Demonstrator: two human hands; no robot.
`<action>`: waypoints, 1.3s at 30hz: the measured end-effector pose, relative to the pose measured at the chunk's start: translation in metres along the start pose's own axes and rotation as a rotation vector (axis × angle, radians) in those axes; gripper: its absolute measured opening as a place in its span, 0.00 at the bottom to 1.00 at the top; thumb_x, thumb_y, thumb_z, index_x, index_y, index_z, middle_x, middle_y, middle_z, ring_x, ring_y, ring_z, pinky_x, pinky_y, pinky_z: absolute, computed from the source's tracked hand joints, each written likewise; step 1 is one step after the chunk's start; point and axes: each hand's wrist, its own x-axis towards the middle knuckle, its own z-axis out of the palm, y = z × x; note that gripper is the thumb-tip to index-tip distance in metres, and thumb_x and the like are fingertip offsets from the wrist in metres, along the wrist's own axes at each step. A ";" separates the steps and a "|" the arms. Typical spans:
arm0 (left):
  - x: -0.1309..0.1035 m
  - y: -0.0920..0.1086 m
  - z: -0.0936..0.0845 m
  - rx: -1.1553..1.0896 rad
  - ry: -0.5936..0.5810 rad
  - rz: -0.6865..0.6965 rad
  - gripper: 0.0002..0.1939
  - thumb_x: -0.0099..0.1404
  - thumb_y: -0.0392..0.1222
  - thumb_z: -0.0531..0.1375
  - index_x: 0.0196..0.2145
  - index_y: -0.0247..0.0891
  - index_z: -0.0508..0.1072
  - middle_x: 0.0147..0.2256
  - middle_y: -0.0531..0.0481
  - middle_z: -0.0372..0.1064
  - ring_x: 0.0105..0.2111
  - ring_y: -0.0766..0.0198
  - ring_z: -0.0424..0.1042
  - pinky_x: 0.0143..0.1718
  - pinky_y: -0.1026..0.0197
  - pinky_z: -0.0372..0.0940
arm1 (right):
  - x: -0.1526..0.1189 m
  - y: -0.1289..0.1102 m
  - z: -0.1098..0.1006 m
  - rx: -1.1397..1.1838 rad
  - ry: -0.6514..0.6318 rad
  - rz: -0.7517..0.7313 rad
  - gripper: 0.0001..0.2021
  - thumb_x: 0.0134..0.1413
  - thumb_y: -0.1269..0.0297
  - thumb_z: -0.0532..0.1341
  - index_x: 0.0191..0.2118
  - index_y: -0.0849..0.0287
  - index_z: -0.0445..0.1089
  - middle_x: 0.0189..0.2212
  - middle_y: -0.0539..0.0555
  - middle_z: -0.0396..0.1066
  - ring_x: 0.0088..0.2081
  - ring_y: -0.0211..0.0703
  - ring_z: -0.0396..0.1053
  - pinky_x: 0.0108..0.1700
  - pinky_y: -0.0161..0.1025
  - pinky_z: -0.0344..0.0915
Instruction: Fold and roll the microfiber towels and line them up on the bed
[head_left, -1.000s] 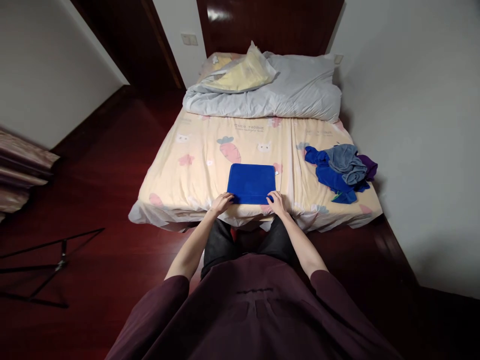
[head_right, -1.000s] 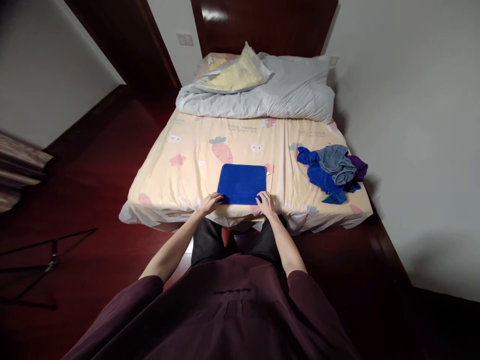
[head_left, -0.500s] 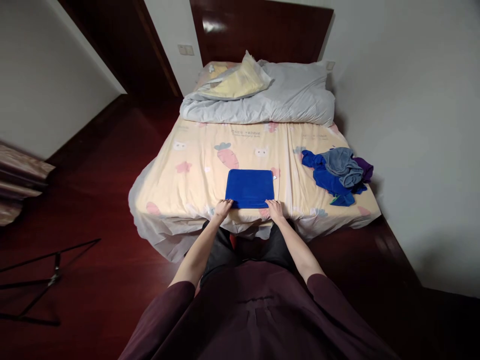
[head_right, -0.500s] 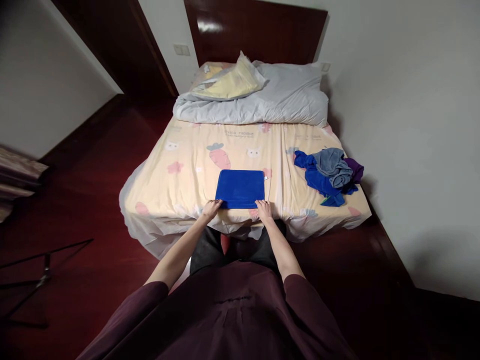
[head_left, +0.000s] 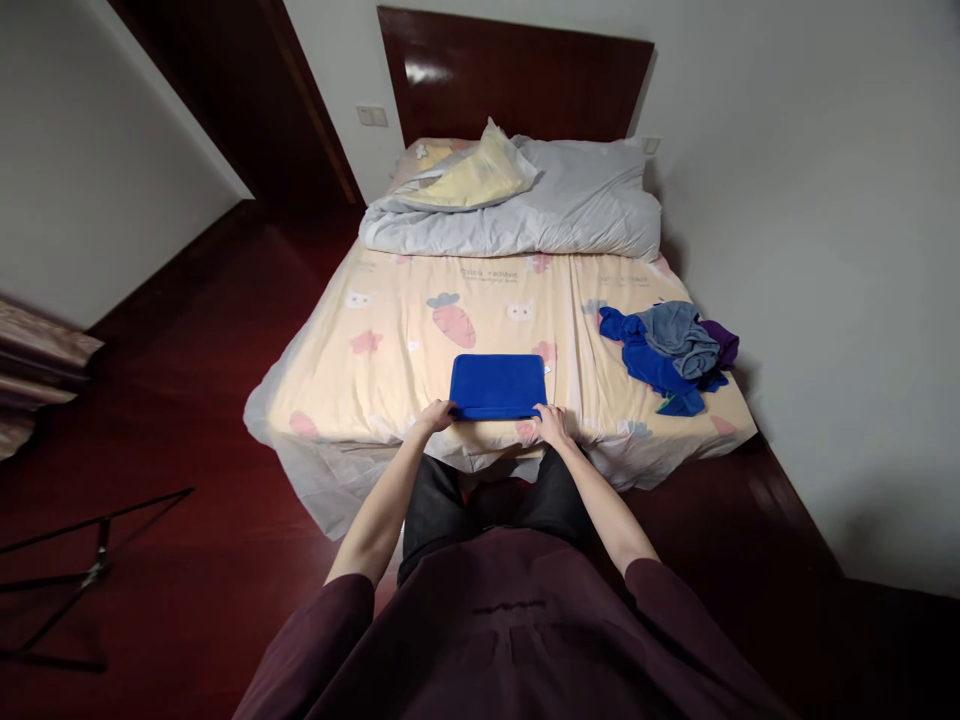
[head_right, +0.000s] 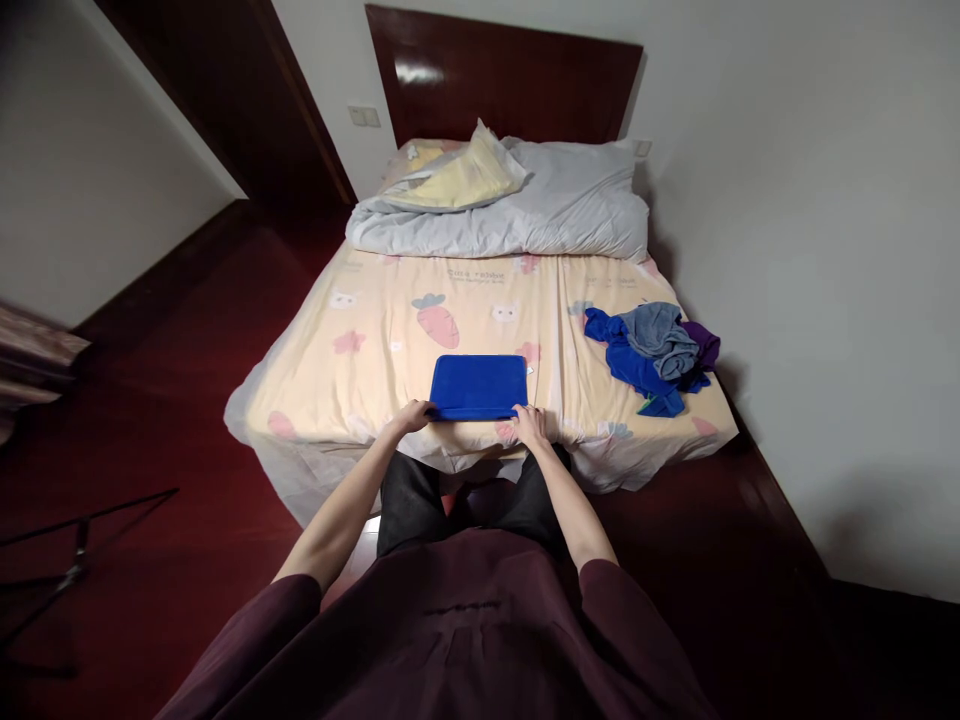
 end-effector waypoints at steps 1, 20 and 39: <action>0.000 -0.002 -0.002 -0.024 0.001 0.009 0.14 0.64 0.37 0.62 0.47 0.43 0.81 0.44 0.43 0.80 0.47 0.50 0.78 0.52 0.55 0.70 | -0.001 0.003 0.001 0.061 0.027 0.030 0.13 0.61 0.67 0.64 0.50 0.53 0.78 0.46 0.58 0.81 0.50 0.51 0.76 0.60 0.48 0.64; -0.019 0.002 0.037 -0.462 0.257 -0.333 0.12 0.72 0.47 0.58 0.43 0.37 0.77 0.43 0.38 0.81 0.47 0.49 0.80 0.50 0.55 0.70 | -0.005 0.022 0.020 0.339 0.187 0.371 0.16 0.61 0.49 0.62 0.37 0.57 0.78 0.35 0.57 0.80 0.34 0.46 0.74 0.37 0.35 0.66; -0.018 0.006 0.058 -0.420 0.323 -0.421 0.15 0.73 0.50 0.56 0.44 0.39 0.77 0.42 0.38 0.81 0.48 0.48 0.79 0.49 0.54 0.69 | 0.011 0.022 0.012 0.211 0.082 0.394 0.17 0.64 0.53 0.59 0.25 0.55 0.71 0.27 0.53 0.76 0.30 0.43 0.71 0.34 0.35 0.61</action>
